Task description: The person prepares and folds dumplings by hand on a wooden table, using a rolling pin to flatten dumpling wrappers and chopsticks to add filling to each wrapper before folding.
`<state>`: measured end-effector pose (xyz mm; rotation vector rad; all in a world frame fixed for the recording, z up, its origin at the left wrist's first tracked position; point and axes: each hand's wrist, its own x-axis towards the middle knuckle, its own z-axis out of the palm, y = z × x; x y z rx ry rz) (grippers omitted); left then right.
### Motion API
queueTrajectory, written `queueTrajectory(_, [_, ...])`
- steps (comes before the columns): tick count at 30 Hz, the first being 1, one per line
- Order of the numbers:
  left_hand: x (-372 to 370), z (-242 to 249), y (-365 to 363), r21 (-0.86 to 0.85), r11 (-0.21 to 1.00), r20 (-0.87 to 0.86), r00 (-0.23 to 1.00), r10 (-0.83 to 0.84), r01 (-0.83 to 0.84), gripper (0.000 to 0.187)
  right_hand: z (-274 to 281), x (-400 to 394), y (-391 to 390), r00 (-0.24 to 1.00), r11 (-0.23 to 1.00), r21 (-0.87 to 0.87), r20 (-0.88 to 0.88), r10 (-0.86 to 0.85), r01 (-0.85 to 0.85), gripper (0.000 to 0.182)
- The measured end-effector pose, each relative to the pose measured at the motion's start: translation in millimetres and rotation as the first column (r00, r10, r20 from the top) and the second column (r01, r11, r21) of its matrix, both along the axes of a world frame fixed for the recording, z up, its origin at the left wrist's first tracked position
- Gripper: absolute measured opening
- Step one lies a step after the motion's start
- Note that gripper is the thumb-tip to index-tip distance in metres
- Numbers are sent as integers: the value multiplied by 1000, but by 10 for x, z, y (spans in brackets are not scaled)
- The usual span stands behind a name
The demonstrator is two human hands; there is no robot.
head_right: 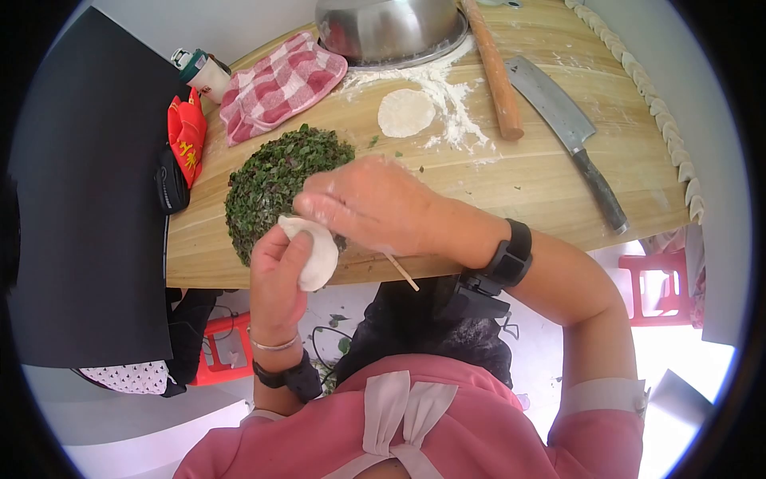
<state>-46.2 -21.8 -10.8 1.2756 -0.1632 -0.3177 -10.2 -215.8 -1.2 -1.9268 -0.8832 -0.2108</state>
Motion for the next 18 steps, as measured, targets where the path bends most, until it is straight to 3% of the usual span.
queueTrajectory(4, [-6, 37, 17, 143, 983, -21, 993, -115, 117, 18, 21, 29, -5, 994, 997, 76, -107, -1, 9, 31])
queueTrajectory(6, [-5, 69, -7, 170, 975, -19, 990, -142, 143, 18, 63, 19, -31, 981, 986, -34, -109, 161, -166, 31])
queueTrajectory(9, [-4, 38, -8, 218, 958, -9, 982, -187, 185, 18, -39, 44, -3, 973, 975, -24, -76, 218, -220, 30])
queueTrajectory(16, [-6, -16, -13, 189, 963, -14, 981, -193, 192, 20, -66, 7, 48, 987, 988, -2, 58, 153, -153, 31])
queueTrajectory(18, [-10, -24, 0, 187, 964, -37, 982, -187, 190, 20, 17, -21, 30, 999, 993, -110, -6, 35, -35, 35])
